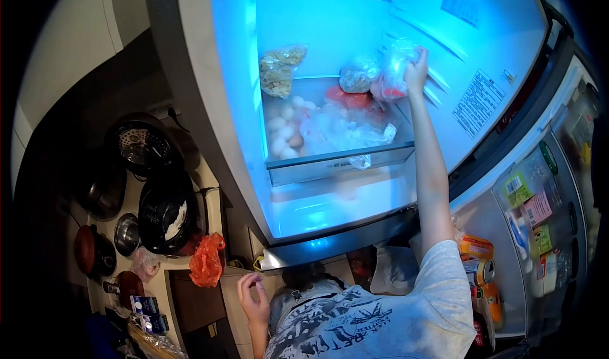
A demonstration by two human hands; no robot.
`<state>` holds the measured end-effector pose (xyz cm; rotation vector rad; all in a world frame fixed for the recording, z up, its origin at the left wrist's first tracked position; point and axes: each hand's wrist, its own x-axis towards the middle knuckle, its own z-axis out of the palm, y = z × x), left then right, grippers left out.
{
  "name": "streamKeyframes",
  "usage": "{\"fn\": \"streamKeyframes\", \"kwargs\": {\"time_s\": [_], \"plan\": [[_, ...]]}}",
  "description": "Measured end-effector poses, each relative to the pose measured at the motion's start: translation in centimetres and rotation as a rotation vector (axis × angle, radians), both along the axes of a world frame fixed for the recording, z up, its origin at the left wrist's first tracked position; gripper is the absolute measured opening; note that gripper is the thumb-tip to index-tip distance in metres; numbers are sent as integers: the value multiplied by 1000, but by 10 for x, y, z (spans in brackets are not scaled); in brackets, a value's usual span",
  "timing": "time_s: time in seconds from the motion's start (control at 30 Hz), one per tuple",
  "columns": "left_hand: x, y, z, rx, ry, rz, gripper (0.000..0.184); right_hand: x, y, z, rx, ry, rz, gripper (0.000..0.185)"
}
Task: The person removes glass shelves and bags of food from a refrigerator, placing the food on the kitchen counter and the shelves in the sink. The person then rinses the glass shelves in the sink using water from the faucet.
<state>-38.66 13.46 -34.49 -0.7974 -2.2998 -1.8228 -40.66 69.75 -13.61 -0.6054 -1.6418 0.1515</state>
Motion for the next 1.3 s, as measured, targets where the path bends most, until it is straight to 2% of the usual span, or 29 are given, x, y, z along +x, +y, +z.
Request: {"fn": "streamKeyframes", "kwargs": {"time_s": [0.1,0.13,0.17,0.23,0.27,0.3,0.37,0.43,0.5,0.53,0.6,0.63,0.7,0.73,0.77,0.83,0.87,0.9,0.93,0.97,1.0,1.03,1.07,1.1,1.17,1.23,1.27,1.3], "plan": [[-11,6,3,-21,11,-83,14,5,20,6,88,282,153,35],[-12,9,3,-15,14,-124,12,10,-7,21,-171,370,482,32],[-13,14,6,-13,9,-129,12,11,-11,29,-169,366,477,32],[-16,25,14,69,-145,-263,11,12,-19,44,-88,415,863,30],[-20,29,15,35,-121,-347,12,15,-39,49,-157,467,1014,30],[-23,36,23,33,-122,-352,12,16,-61,57,-197,493,1122,29],[-28,54,49,50,-78,-573,18,22,-99,63,-221,452,1306,26],[-34,71,76,54,23,-650,23,28,-141,66,-251,353,1501,25],[-41,81,102,67,106,-699,43,38,-190,65,-244,150,1683,23],[-43,87,109,64,107,-698,43,42,-213,63,-215,9,1763,23],[-45,98,121,275,133,-712,77,49,-250,58,-62,-352,1877,23],[-44,100,126,274,138,-710,77,51,-263,56,48,-529,1892,23],[-40,105,135,443,-51,-950,107,49,-286,50,253,-803,1840,24],[-32,106,132,454,-233,-1064,117,46,-294,47,340,-906,1788,25],[-31,105,132,354,-290,-1164,103,41,-296,43,404,-977,1736,26],[-20,110,140,36,-751,-1035,73,34,-294,35,444,-1018,1699,27],[-21,109,127,32,-756,-1033,73,27,-287,27,301,-1114,1780,31],[-22,105,104,162,-598,-1048,57,20,-280,21,151,-1210,1858,36],[-22,99,90,290,-438,-1056,42,19,-265,23,-8,-1185,1842,39],[-21,94,88,288,-442,-1054,42,19,-240,29,-162,-1156,1818,49],[-22,91,88,355,-382,-990,37,5,-194,14,-286,-928,1819,63],[-23,87,87,424,-317,-924,33,-3,-173,10,-536,-407,1844,62],[-26,89,31,399,-531,-992,35,-16,-148,19,-445,-273,1295,60],[-31,86,11,373,-574,-977,36,-32,-109,10,-345,-310,740,61],[-35,80,-7,341,-642,-951,38,-63,-18,-33,-281,-398,-78,61],[-36,70,-23,348,-693,-925,41,-66,12,-57,-436,-517,-165,51],[-38,64,-26,361,-711,-913,42,-65,10,-55,-432,-514,-159,51],[-39,58,-28,379,-725,-895,43,-61,5,-57,-366,-480,-118,43]]}}
